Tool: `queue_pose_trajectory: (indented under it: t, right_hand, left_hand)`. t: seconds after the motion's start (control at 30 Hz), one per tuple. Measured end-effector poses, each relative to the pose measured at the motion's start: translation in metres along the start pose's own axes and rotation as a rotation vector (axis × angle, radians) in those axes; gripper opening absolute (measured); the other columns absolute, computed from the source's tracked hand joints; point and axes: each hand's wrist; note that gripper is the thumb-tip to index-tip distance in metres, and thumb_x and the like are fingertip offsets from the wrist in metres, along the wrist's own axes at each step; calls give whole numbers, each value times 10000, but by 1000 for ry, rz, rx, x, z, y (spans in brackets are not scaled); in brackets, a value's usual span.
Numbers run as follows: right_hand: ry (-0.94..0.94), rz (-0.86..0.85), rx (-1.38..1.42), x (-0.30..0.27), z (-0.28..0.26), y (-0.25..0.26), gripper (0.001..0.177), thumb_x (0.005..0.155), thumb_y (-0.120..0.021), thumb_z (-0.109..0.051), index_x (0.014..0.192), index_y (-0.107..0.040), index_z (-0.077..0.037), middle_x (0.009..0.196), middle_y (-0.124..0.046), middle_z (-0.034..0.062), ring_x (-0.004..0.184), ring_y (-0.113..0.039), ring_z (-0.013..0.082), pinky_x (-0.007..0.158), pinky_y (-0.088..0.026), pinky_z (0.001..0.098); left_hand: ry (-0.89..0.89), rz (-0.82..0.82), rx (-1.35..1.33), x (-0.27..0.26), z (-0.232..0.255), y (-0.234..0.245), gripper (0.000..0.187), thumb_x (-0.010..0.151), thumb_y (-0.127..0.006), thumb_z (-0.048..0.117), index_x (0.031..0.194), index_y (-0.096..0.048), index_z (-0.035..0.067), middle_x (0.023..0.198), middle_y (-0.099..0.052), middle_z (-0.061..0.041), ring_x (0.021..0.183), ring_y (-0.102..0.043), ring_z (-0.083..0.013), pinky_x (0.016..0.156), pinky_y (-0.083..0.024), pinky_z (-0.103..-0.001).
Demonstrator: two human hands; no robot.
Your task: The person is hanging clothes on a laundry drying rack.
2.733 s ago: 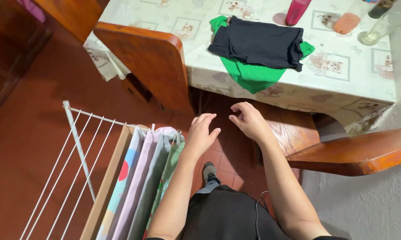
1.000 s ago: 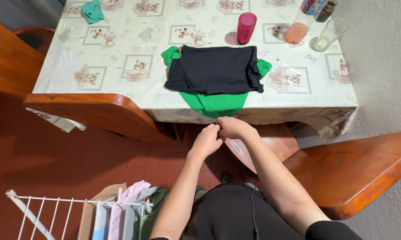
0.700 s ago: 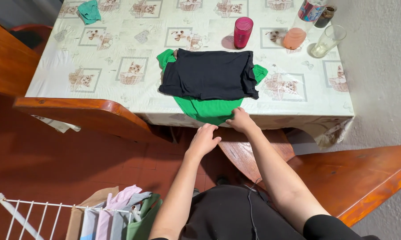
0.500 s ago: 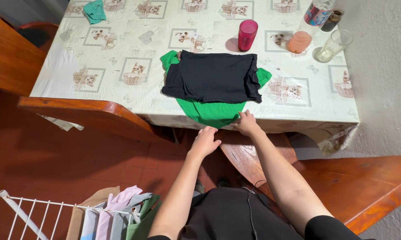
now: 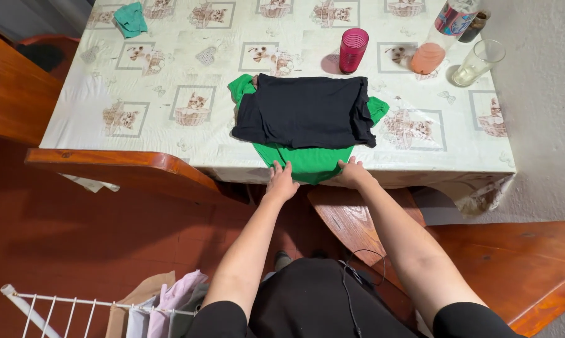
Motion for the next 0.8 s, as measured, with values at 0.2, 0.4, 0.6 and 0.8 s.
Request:
queue_pose_trajectory:
  t: [0.2,0.4,0.6,0.8]
  right_hand:
    - [46,-29,42,-9,7,23,938,837,-745,-590,1616,-352,-244,1670,-291,210,1420,-498,377,1143,-445,436]
    - [-10,-81,185,-26,3,46,799,837,-781,-458,1543,-467,-255,1632,-355,134,1310,-575,329,1079,-475,395]
    - [34,-53,351,37,41,7,598,866,-696,-341,1439,-626,-183,1282,-740,146,1152,-710,298,1026,-511,401]
    - [-96,-54,439,-23,9,67,506,883,-702,-392,1315,-701,-129,1256,-706,140,1094,-695,350,907,-582,460]
  left_hand:
    - [59,-35,113,19,-4,16,839,983,-674,294,1652,-169,255,1708,38,-239,1556,-89,-494,1208,-324,-528]
    - [112,-301,351,48,9,25,913,960,-514,22,1686,-17,266,1680,74,-327,1527,-132,-574,1237,-279,-537]
    - [88,-437,381,54,11,35,983,888,-519,42,1674,45,218,1633,113,-415,1533,-52,-584,1270,-134,-533]
    - [35,-443,388,78,-1,18,982,851,-521,54,1680,-5,155,1647,-137,-355,1591,-19,-502,1281,-122,-575]
Point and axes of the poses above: each hand's wrist, its own x-axis towards the middle knuckle, its own y-axis out of the back of the hand, z = x × y
